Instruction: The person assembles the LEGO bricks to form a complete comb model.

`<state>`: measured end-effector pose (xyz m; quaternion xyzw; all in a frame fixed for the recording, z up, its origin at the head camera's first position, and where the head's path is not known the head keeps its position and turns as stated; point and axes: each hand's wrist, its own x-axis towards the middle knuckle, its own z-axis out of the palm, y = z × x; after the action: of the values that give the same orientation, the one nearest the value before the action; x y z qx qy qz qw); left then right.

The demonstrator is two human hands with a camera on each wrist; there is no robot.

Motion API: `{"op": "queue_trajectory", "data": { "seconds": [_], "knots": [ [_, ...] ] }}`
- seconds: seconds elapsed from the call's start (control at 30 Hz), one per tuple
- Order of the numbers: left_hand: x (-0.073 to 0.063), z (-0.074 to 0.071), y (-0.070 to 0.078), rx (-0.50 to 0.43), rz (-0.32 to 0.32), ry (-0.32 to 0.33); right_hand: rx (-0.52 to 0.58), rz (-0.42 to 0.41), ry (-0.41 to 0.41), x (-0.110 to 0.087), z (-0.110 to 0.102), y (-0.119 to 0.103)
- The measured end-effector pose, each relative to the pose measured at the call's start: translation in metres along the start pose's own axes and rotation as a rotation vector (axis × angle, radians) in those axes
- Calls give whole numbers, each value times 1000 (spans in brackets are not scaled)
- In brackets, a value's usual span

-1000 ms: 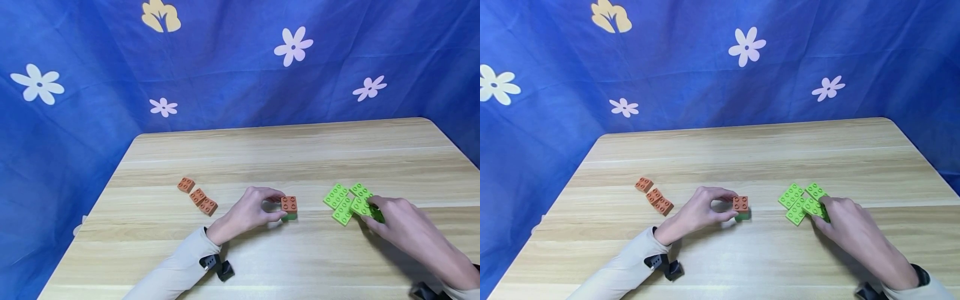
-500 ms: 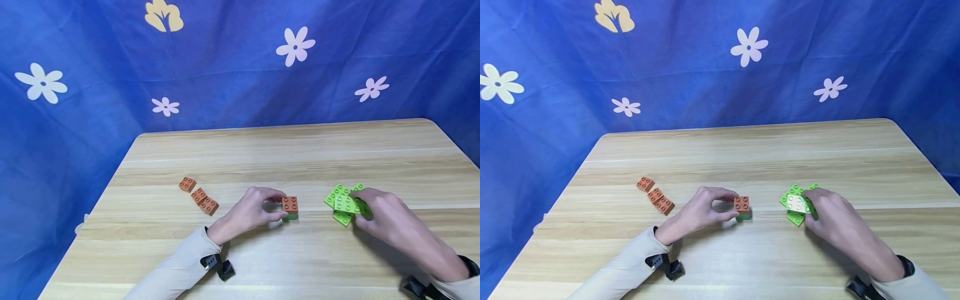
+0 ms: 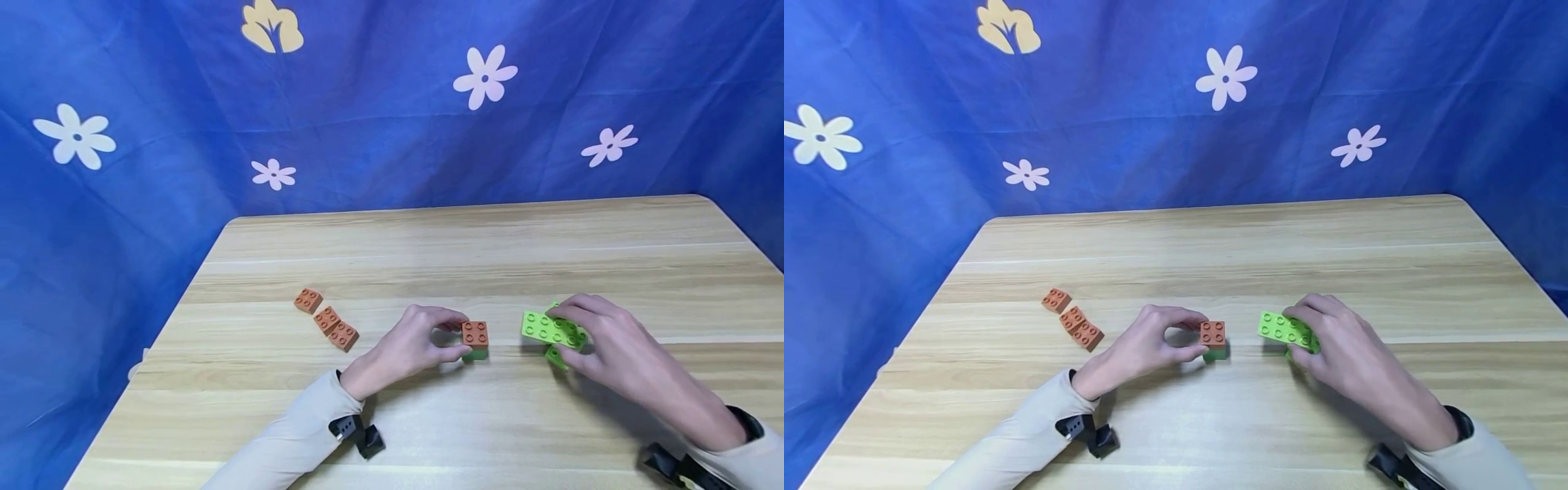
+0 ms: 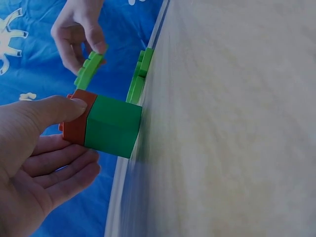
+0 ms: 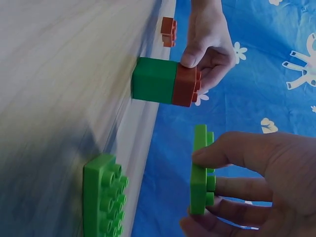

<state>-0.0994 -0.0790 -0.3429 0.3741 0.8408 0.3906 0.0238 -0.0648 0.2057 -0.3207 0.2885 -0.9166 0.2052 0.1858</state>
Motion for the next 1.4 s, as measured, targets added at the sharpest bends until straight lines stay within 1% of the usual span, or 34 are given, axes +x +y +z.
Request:
{"op": "queue_trajectory", "data": {
  "seconds": [0.2,0.4,0.6,0.77,0.93,1.2,1.4],
  "knots": [
    [0,2,1,4,13,-19,91,-39,29,8,4,-4],
    [1,2,3,9,18,-24,160,-67,-8,13,6,-8],
    [2,2,1,18,29,-21,188,-78,-49,17,9,-13],
    [2,2,1,19,52,-15,211,-104,-50,21,14,-17],
    [2,3,1,17,44,-22,238,-121,-52,25,18,-20],
    [2,3,0,26,32,-14,231,-93,-78,26,23,-20],
    [2,2,-1,25,28,-7,229,-93,-84,27,24,-20]
  ]
}}
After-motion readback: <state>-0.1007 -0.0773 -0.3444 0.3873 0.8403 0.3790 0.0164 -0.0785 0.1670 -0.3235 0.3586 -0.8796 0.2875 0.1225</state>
